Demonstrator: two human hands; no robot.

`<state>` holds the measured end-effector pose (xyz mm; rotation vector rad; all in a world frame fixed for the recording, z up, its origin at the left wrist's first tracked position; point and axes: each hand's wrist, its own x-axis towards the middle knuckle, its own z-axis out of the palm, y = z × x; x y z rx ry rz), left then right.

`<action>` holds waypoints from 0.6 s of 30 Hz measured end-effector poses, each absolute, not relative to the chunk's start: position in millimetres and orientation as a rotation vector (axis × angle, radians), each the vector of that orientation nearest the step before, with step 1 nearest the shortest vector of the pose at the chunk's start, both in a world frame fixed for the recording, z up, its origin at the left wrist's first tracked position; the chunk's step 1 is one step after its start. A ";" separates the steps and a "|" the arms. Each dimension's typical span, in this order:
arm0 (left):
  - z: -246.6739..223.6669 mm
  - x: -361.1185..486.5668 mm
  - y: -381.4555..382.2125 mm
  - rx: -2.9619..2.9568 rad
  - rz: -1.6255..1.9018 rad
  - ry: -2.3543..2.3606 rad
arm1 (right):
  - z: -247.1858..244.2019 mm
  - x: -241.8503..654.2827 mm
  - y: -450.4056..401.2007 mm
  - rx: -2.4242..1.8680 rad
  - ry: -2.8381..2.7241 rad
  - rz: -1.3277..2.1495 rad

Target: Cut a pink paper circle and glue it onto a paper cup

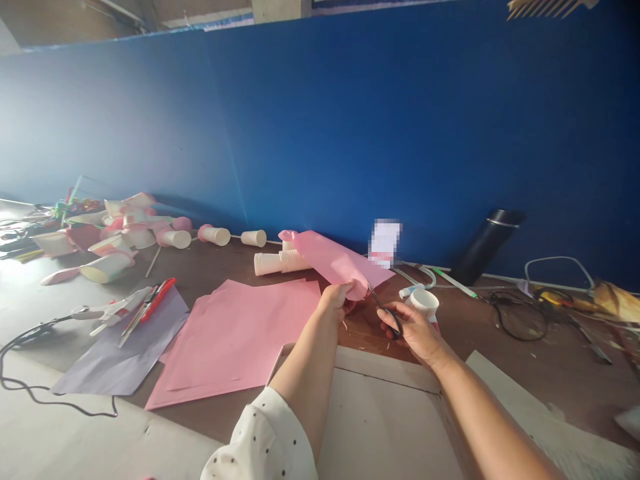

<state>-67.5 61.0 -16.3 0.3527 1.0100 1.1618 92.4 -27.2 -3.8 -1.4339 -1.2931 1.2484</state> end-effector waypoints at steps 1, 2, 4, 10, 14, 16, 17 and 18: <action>-16.2 -67.5 61.1 0.356 1.164 1.007 | -3.8 92.3 -27.3 -1.430 -1.289 1.250; -15.9 -67.6 60.9 0.360 1.165 1.006 | -3.7 92.1 -27.5 -1.424 -1.286 1.252; -14.9 -67.7 60.2 0.370 1.159 1.008 | -2.6 91.8 -28.0 -1.419 -1.285 1.252; -10.8 -69.0 58.2 0.396 1.143 1.031 | -1.0 91.6 -28.4 -1.425 -1.302 1.243; -11.3 -70.0 59.2 0.415 1.132 1.024 | -3.9 92.2 -27.7 -1.422 -1.299 1.242; -11.5 -70.7 59.2 0.428 1.139 1.035 | -4.5 92.4 -27.6 -1.420 -1.298 1.242; -11.4 -71.1 58.9 0.434 1.141 1.042 | -4.5 92.4 -27.7 -1.418 -1.298 1.244; -11.2 -71.6 58.5 0.443 1.143 1.048 | -4.2 92.4 -27.8 -1.417 -1.297 1.246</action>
